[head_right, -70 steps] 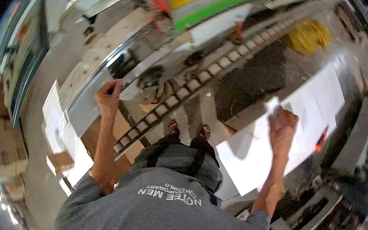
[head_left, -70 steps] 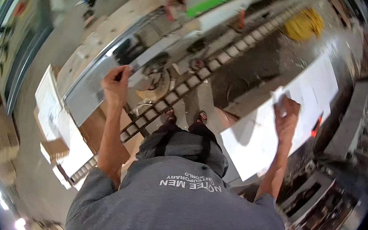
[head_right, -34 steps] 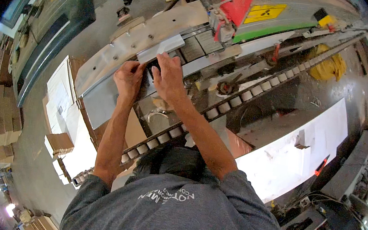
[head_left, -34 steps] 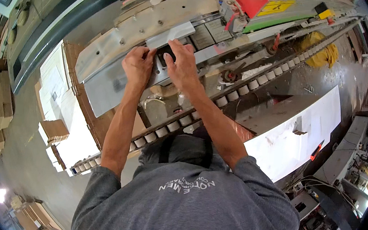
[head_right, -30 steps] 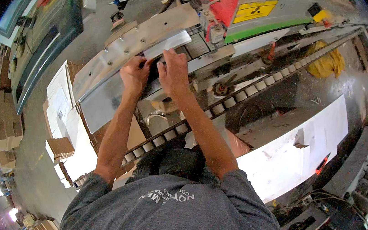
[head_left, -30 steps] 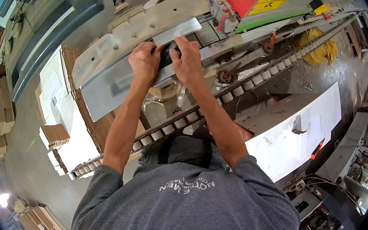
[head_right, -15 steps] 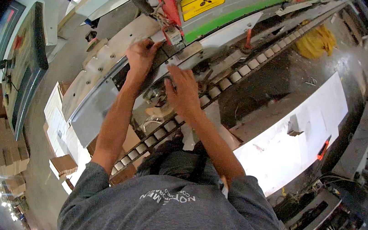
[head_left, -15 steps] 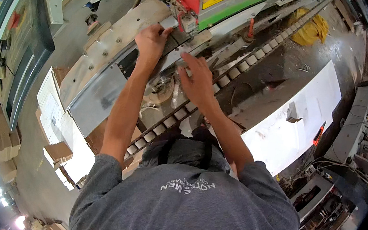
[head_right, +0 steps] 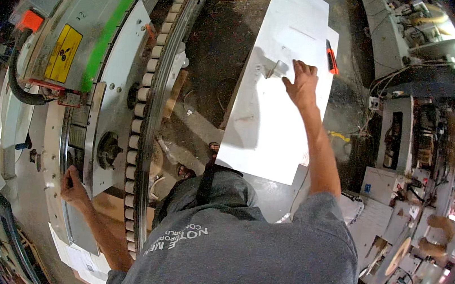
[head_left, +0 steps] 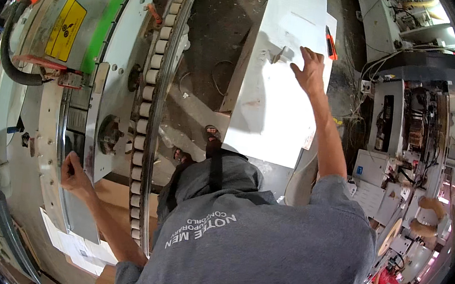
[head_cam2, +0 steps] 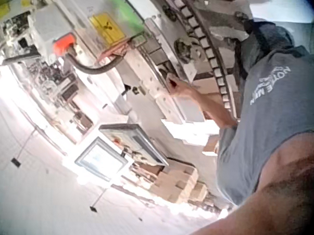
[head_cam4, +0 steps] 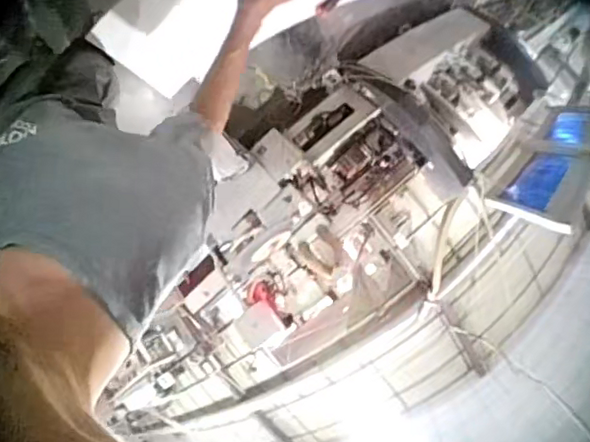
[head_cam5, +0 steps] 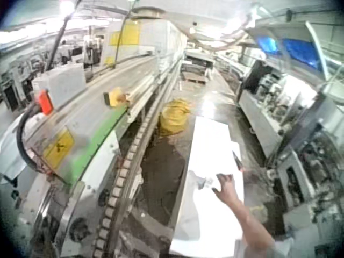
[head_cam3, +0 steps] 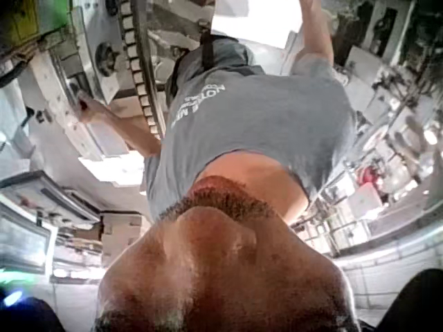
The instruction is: The person places a long white board onto an edge-banding machine, guides it through, carries it across the room to a stack of similar boards, and then feeds smaller white wood pieces one by one into the edge-banding machine.
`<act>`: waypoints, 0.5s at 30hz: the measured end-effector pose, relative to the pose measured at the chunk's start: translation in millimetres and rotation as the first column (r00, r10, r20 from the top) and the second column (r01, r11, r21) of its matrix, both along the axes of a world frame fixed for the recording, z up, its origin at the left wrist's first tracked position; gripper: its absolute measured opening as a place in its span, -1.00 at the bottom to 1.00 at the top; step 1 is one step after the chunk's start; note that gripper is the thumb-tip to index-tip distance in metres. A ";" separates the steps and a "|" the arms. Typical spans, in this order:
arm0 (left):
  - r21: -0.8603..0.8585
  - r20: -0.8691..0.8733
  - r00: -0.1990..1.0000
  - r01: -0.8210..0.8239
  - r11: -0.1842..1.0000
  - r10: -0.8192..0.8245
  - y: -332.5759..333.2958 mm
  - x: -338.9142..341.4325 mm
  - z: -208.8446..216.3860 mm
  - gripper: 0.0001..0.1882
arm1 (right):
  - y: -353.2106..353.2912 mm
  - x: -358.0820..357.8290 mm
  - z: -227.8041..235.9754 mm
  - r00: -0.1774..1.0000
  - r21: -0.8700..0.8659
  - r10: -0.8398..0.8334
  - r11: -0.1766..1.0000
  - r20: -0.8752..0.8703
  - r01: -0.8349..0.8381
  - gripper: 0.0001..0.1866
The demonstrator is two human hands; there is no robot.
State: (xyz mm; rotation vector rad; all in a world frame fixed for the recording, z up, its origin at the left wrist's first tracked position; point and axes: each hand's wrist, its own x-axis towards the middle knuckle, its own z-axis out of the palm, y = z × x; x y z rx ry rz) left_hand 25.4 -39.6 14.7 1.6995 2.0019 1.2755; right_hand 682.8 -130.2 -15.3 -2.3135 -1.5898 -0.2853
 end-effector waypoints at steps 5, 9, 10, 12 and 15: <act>-0.083 0.088 0.996 -0.003 0.997 0.011 -27.4 19.5 -19.7 -0.81 | -8.1 32.1 -18.1 1.000 -0.237 -0.005 0.971 0.012 0.008 -0.48; -0.154 0.154 0.988 0.010 0.988 0.014 -46.2 42.3 -14.2 -0.82 | -10.3 48.8 -32.1 0.984 -0.179 0.179 0.969 0.028 -0.171 -0.69; -0.147 0.142 0.989 -0.017 0.989 0.038 -51.8 43.5 -15.2 -0.82 | -12.5 44.9 -32.3 0.982 -0.137 0.185 0.974 0.042 -0.178 -0.71; -0.095 0.131 0.989 -0.059 0.994 0.071 -61.2 52.0 -7.9 -0.87 | -9.4 17.4 -19.3 0.975 -0.118 0.220 0.968 -0.039 -0.223 -0.59; -0.056 0.193 0.977 -0.080 0.995 0.089 -80.2 46.1 -4.3 -0.86 | 9.3 -81.5 34.7 0.917 -0.077 0.170 0.974 -0.361 -0.211 -0.49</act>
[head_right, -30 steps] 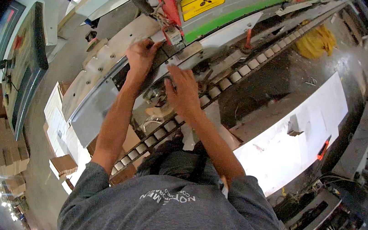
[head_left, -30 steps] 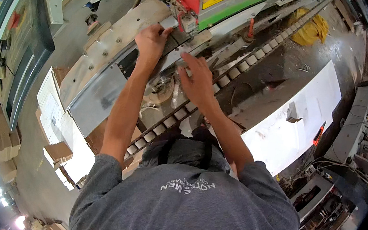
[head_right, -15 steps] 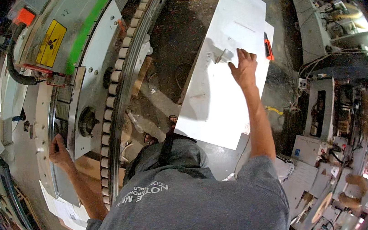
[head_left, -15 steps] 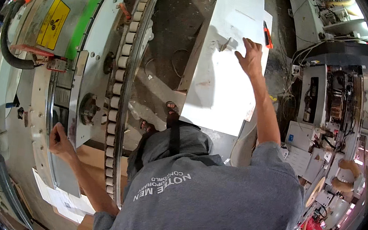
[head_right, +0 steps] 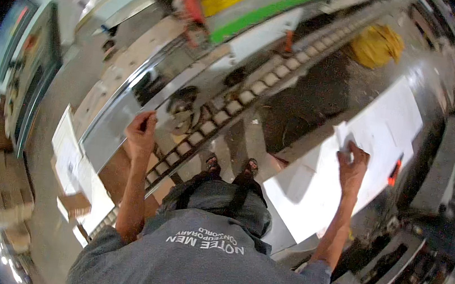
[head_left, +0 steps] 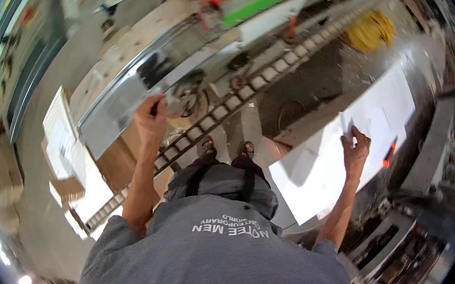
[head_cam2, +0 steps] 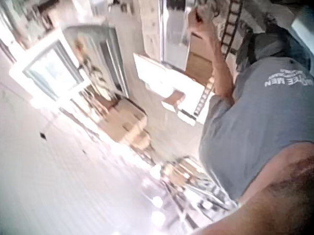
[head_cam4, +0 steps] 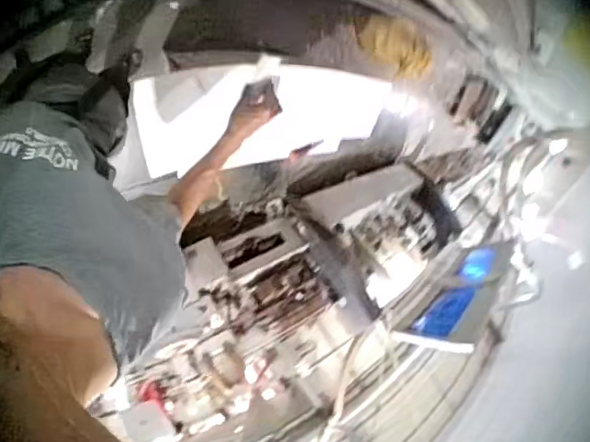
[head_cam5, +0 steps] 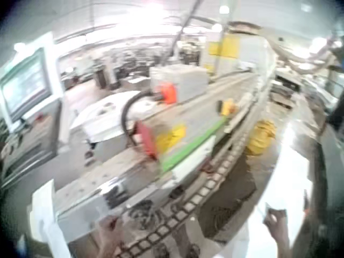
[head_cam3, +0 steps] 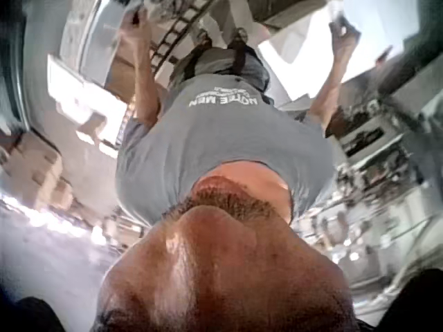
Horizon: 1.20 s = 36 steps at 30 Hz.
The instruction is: The person places a long white board onto an edge-banding machine, guides it through, carries it across the room to a stack of similar boards, and then feeds smaller white wood pieces one by one into the edge-banding machine.
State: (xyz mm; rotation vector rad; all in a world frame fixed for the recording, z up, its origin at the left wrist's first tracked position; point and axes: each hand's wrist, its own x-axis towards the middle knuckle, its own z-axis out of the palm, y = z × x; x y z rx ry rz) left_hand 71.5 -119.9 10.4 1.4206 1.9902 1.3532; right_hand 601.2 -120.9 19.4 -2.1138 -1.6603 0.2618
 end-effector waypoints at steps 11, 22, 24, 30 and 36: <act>0.048 0.054 0.968 -0.247 0.968 0.244 -57.3 -57.4 14.3 -0.84 | 131.5 -411.8 13.0 0.315 0.350 0.949 0.289 0.018 -0.891 -0.50; 0.144 -0.236 0.928 -0.259 0.955 0.287 -20.6 -129.0 -0.4 -0.78 | 90.7 -481.0 -6.8 0.452 0.405 0.807 0.585 -0.381 -0.703 -0.65; 0.127 -0.246 0.937 -0.221 0.967 0.246 -10.8 -129.1 2.9 -0.77 | 84.8 -486.8 -9.3 0.496 0.377 0.786 0.614 -0.368 -0.693 -0.62; 0.091 -0.354 0.906 -0.213 0.973 0.232 19.4 -130.1 -4.1 -0.74 | 91.2 -507.9 -27.0 0.500 0.391 0.729 0.678 -0.468 -0.623 -0.52; 0.174 -0.411 0.884 -0.162 0.971 0.221 41.4 -126.8 -14.1 -0.82 | 101.9 -504.1 -21.9 0.590 0.356 0.691 0.722 -0.416 -0.593 -0.52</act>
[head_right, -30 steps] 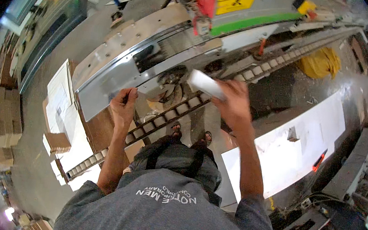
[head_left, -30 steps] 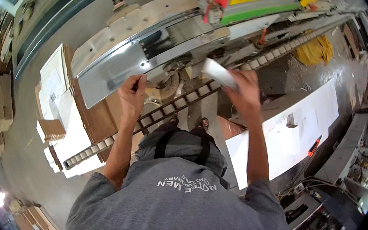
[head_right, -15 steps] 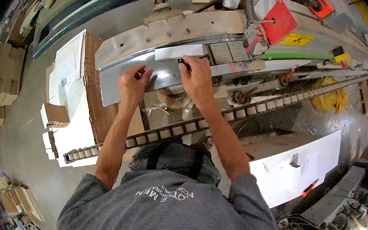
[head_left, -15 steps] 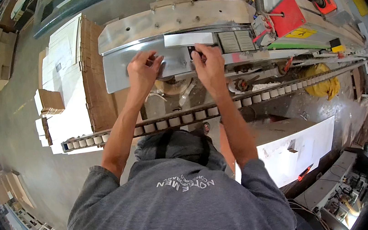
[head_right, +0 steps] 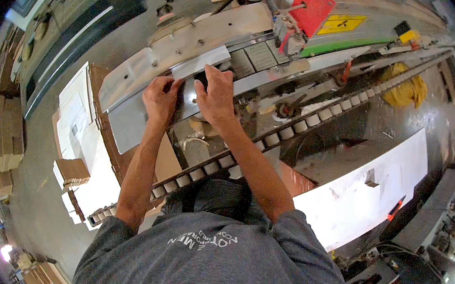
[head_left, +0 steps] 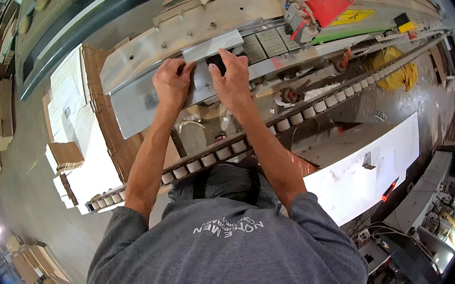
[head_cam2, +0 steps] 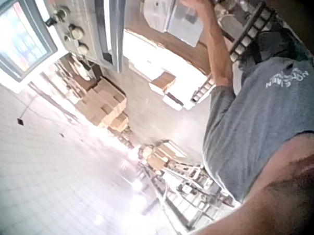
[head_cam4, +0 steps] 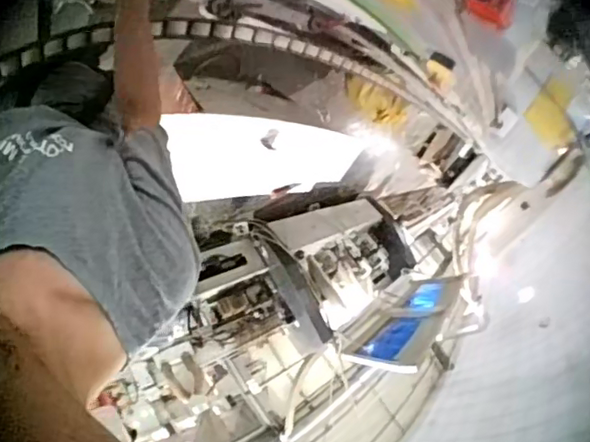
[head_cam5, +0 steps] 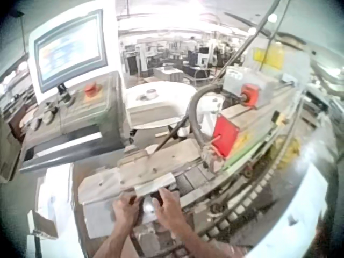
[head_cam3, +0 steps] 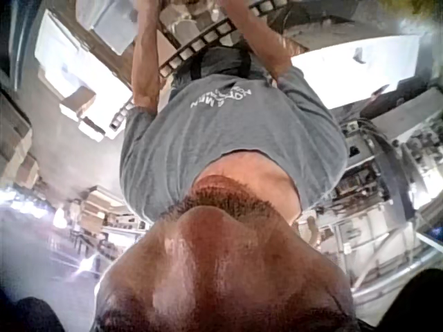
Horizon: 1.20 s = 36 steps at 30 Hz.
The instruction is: The person places a long white board onto an edge-banding machine, guides it through, carries it across the room to a stack of similar boards, and then feeds smaller white wood pieces one by one into the edge-banding machine.
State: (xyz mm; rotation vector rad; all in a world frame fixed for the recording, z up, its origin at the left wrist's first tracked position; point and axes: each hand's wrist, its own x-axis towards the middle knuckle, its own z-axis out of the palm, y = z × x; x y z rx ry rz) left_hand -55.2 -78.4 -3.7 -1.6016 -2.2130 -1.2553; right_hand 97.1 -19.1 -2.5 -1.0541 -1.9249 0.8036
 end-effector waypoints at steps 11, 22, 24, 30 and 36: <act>-0.082 -0.054 0.996 0.067 0.994 -0.072 71.5 58.3 4.2 -0.79 | 65.2 50.3 -9.2 0.995 0.208 -0.096 0.974 0.039 0.086 -0.54; -0.214 -0.111 0.977 0.154 0.965 -0.181 143.4 105.6 -4.8 -0.70 | 47.1 136.6 3.4 1.000 0.073 -0.027 0.997 0.010 0.027 -0.55; -0.217 -0.132 0.975 0.148 0.965 -0.179 152.8 115.2 -3.3 -0.69 | 19.0 172.3 -5.6 0.996 0.179 -0.042 0.983 0.073 0.029 -0.56; -0.098 -0.073 0.941 0.324 0.941 -0.331 178.5 122.0 -12.3 -0.72 | -61.4 282.0 20.6 0.967 0.039 -0.256 0.966 0.017 0.255 -0.64; 0.012 0.066 0.949 0.308 0.951 -0.308 70.7 49.8 -12.2 -0.82 | -92.6 468.5 9.1 0.597 0.269 -0.705 0.703 0.384 0.658 -0.59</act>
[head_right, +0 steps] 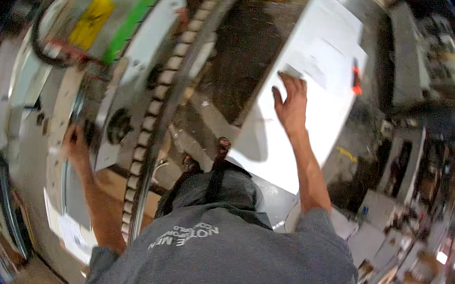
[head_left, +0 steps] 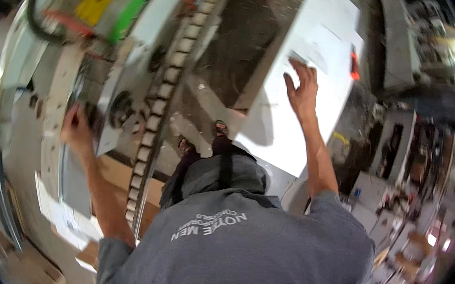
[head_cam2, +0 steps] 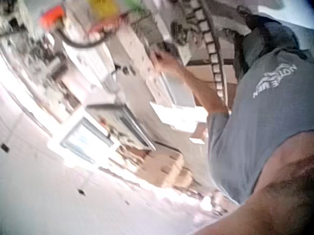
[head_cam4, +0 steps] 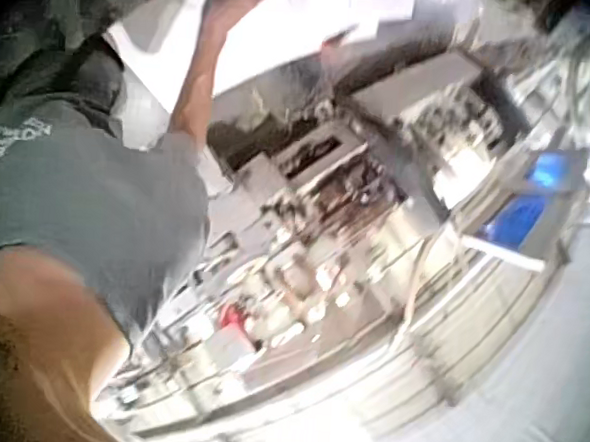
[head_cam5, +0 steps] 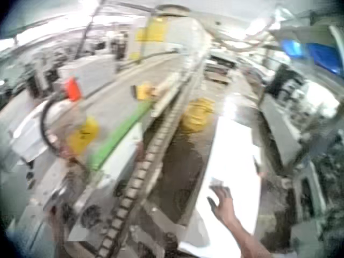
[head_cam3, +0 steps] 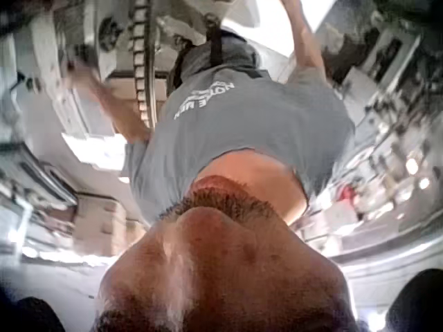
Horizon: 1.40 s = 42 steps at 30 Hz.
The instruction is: The person places a long white board onto an edge-banding machine, guides it through, carries it across the room to a stack of similar boards, and then feeds smaller white wood pieces one by one into the edge-banding machine.
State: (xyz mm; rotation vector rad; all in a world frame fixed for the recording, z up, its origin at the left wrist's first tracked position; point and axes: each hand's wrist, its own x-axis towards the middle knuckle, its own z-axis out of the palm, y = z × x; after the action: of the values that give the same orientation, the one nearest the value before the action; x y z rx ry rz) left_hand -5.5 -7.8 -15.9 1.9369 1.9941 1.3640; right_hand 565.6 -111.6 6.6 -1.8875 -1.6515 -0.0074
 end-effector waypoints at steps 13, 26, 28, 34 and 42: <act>-0.198 0.179 0.969 -0.135 0.971 0.171 -83.4 53.9 9.7 -0.86 | -52.4 202.7 -94.0 0.959 -0.292 -0.066 0.945 0.276 0.149 -0.55; -0.218 0.331 0.870 -0.304 0.927 0.364 -159.1 23.7 30.2 -0.84 | 100.9 -281.9 46.3 0.509 -0.011 0.860 0.509 -0.020 -0.861 -0.52; -0.240 0.324 0.859 -0.330 0.913 0.395 -165.7 13.2 31.4 -0.84 | 120.6 -347.4 34.7 0.391 0.032 0.920 0.391 0.005 -0.920 -0.54; -0.160 0.333 0.848 -0.380 0.911 0.412 -161.5 -23.6 26.1 -0.85 | 137.4 -446.3 13.3 0.423 0.110 0.890 0.410 0.169 -0.905 -0.56; -0.145 0.093 0.936 -0.324 0.935 0.339 -116.3 -49.9 28.6 -0.75 | 86.5 -456.1 -9.2 0.500 0.245 0.824 0.560 -0.268 -0.791 -0.71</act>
State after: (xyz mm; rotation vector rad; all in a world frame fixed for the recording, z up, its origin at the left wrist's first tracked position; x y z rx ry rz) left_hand -55.4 -124.1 12.8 1.4785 2.3644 1.3342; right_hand 109.5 -25.1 -2.6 -0.7861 -2.0576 0.6113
